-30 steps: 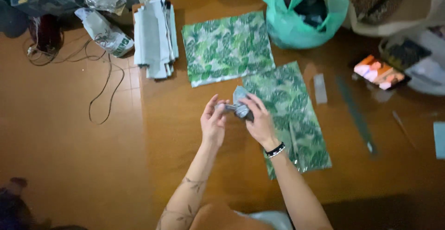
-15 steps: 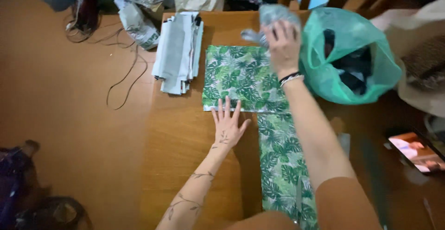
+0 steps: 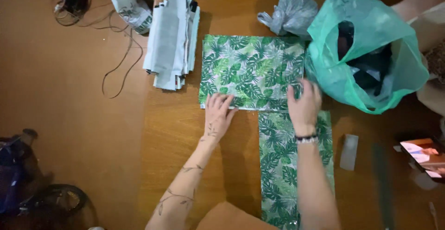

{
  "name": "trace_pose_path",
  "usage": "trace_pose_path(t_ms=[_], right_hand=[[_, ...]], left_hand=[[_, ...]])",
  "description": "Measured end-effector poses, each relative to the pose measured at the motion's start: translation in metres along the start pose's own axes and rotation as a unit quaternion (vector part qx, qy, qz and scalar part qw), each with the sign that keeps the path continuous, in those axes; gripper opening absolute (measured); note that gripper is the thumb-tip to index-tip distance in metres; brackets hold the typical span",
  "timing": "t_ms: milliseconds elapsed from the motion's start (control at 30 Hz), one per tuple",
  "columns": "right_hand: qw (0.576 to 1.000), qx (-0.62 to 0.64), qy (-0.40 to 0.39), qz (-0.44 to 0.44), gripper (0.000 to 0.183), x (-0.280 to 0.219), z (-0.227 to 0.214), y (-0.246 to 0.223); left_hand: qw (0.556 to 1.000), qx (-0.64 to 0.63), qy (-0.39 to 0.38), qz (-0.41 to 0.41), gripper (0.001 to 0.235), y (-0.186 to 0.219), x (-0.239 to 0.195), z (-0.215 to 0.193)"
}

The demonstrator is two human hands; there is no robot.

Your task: Measuring fabric with a ruler, marking cutting lines with a pen, and cutting the fabric with scissors.

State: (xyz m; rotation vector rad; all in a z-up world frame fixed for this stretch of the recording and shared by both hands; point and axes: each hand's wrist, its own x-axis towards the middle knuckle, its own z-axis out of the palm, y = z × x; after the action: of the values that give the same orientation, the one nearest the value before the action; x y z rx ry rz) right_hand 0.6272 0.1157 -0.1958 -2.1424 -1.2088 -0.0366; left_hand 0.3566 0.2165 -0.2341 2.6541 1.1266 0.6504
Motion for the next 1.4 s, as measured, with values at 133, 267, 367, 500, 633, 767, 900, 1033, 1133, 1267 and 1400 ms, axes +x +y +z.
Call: trace_pose_path(t_ms=[133,267,367,500,633,767,900,1033,1133,1267,1400], right_hand=[[0.982,0.054,-0.007,0.183,0.039,-0.054,-0.011,0.025],[0.961,0.088,-0.027,0.259,0.039,-0.06,-0.008,0.033],[0.944,0.065,-0.092,0.31,0.045,-0.047,-0.001,0.046],[0.939,0.06,-0.149,0.306,0.049,-0.029,-0.003,0.049],[0.94,0.096,-0.145,0.293,0.03,-0.01,-0.01,0.036],[0.916,0.236,-0.118,0.302,0.025,0.004,-0.033,0.017],[0.857,0.39,-0.094,0.324,0.028,-0.006,-0.028,0.028],[0.827,0.41,-0.085,0.374,0.041,-0.024,-0.035,0.026],[0.857,0.376,-0.08,0.343,0.048,-0.041,-0.032,0.032],[0.892,0.313,-0.047,0.323,0.04,-0.053,-0.016,0.044],[0.894,0.29,-0.062,0.336,0.029,-0.036,-0.027,0.028]], left_hand=[[0.998,-0.036,-0.045,-0.013,0.056,-0.008,0.008,-0.001],[0.996,-0.058,-0.061,-0.013,0.045,-0.007,0.008,-0.001],[0.998,-0.025,-0.05,-0.002,0.038,-0.008,0.005,0.004],[0.998,-0.002,-0.051,0.026,0.035,-0.009,0.007,0.002],[0.998,-0.006,-0.055,0.034,0.026,-0.006,0.022,-0.012],[0.994,0.01,-0.096,0.043,0.01,-0.007,0.032,-0.023],[0.99,0.054,-0.13,-0.018,0.007,0.012,0.041,-0.043],[0.981,0.067,-0.18,-0.018,0.014,-0.004,0.044,-0.031],[0.973,0.062,-0.221,-0.002,0.02,-0.004,0.051,-0.033],[0.96,0.056,-0.274,-0.02,0.027,0.013,0.054,-0.053],[0.952,0.059,-0.301,0.0,0.041,0.02,0.062,-0.063]])
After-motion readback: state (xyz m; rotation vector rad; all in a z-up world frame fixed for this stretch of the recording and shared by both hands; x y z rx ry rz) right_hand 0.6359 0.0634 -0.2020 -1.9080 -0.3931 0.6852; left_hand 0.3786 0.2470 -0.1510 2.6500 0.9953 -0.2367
